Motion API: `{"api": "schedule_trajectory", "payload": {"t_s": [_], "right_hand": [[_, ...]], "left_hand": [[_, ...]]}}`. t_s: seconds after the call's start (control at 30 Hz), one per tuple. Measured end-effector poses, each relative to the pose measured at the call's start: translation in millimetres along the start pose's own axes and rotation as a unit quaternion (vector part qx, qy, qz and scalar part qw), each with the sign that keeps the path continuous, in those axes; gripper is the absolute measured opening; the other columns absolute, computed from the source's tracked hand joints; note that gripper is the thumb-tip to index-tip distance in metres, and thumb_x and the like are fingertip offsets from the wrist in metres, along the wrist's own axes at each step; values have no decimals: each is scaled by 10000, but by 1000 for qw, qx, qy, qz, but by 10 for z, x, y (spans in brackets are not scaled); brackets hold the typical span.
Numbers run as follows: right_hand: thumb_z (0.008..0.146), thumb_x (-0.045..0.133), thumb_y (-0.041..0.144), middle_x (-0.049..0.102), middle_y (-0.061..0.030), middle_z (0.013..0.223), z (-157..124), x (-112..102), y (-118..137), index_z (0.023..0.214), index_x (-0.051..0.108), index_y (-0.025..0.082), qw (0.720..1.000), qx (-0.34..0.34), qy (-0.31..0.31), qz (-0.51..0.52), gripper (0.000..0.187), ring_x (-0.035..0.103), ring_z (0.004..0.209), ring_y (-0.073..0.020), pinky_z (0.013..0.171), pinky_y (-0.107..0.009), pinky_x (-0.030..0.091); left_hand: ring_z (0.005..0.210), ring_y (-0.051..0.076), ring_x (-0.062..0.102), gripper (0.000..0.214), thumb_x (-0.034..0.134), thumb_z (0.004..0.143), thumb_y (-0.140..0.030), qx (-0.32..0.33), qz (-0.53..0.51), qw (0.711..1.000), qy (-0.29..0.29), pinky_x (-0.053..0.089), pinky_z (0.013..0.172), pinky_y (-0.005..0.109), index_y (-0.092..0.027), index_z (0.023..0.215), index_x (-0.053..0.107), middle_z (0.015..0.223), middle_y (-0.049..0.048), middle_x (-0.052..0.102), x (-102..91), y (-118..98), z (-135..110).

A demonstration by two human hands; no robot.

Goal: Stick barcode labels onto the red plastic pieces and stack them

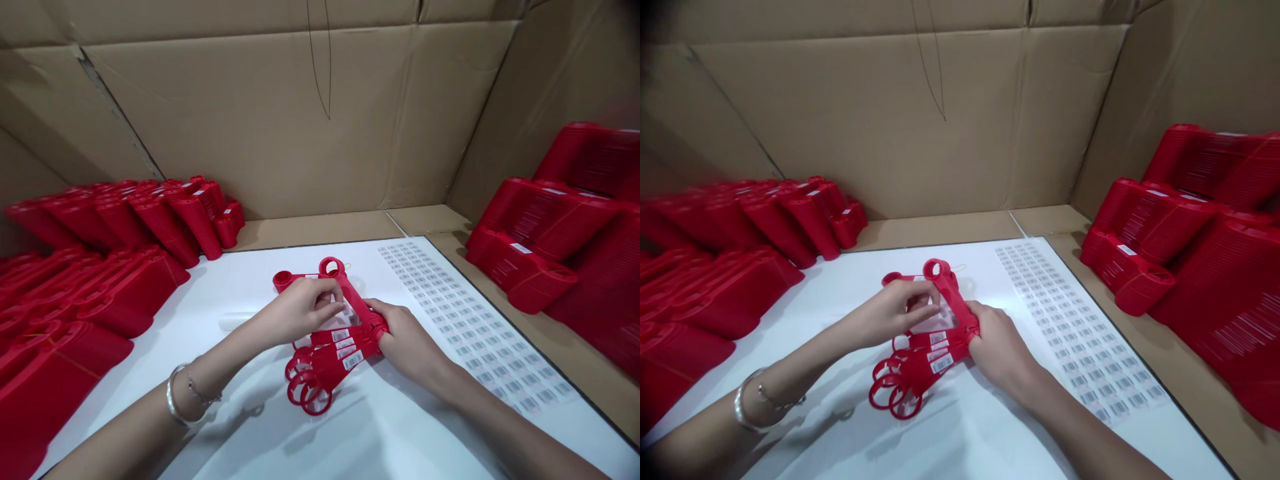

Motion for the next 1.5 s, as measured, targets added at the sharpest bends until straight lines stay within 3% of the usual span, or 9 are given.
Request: {"api": "schedule_trajectory", "payload": {"t_s": [0.13, 0.23, 0.73, 0.9, 1.03, 1.13, 1.23, 1.33, 1.5], "right_hand": [[631, 360, 17, 656, -15, 842, -24, -18, 92, 905, 615, 189, 1000, -23, -14, -2, 411, 581, 734, -158, 651, -241, 420], [630, 358, 8, 657, -7, 891, -40, -20, 126, 977, 617, 205, 999, -33, -17, -2, 475, 571, 727, -151, 632, -237, 415], [624, 361, -5, 650, -1, 914, -69, -2, 149, 1054, 607, 222, 999, -47, -14, 9, 545, 561, 722, -141, 614, -238, 415], [615, 369, -8, 651, -23, 932, -76, 3, 146, 1032, 609, 194, 999, -45, -15, 13, 522, 565, 732, -147, 619, -236, 415], [605, 350, -12, 643, -9, 895, -86, 7, 181, 985, 600, 197, 998, -57, -14, 30, 501, 557, 721, -137, 620, -226, 417], [581, 339, -17, 630, 1, 807, -100, 13, 213, 854, 578, 181, 997, -67, -18, 33, 413, 541, 687, -130, 601, -218, 404], [610, 347, -10, 629, -3, 806, -115, 37, 227, 806, 553, 173, 997, -65, -11, 33, 338, 539, 673, -129, 595, -224, 403], [641, 352, -1, 635, -7, 851, -118, 50, 222, 822, 560, 173, 997, -62, -6, 42, 326, 552, 687, -130, 607, -229, 418], [599, 339, -20, 644, -8, 904, -100, 27, 194, 933, 594, 182, 997, -67, -11, 45, 466, 565, 729, -134, 644, -234, 425]], "left_hand": [[469, 66, 261, 227, 490, 838, -368, -52, -158, 986, 3, 191, 444, 215, -151, 774, 509, 527, -61, 302, -46, 37, 5], [455, 61, 226, 244, 515, 821, -389, -75, -209, 975, 1, 155, 436, 213, -153, 761, 513, 511, -65, 290, -18, 49, 8], [439, 56, 217, 224, 537, 811, -357, -102, -224, 969, -12, 145, 424, 209, -142, 749, 539, 489, -69, 290, -18, -3, 4], [423, 61, 227, 234, 521, 815, -354, -92, -162, 982, -39, 163, 424, 205, -140, 725, 549, 458, -75, 264, -25, -34, 15], [454, 70, 338, 249, 478, 850, -378, -26, 25, 991, -128, 244, 462, 212, -150, 773, 544, 536, -45, 428, 2, -138, -40], [527, 105, 455, 322, 457, 854, -469, 10, 199, 959, -202, 280, 489, 234, -151, 858, 506, 673, 3, 562, 37, -200, -94], [574, 139, 509, 349, 407, 878, -486, 5, 304, 916, -261, 295, 497, 247, -147, 917, 479, 670, 21, 566, 12, -185, -113], [656, 159, 527, 336, 405, 887, -460, 9, 329, 899, -290, 361, 542, 264, -152, 1007, 461, 772, 41, 557, -19, -174, -114], [918, 226, 479, 604, 524, 782, -573, 51, 270, 925, -264, 457, 746, 376, -193, 1214, 342, 1050, 95, 446, 67, -219, -111]]}}
Point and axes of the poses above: each hand's wrist, its own z-axis towards the middle knuckle, its own x-axis out of the palm, y = z × x, the point moved 5 cm from there along z, towards the middle knuckle
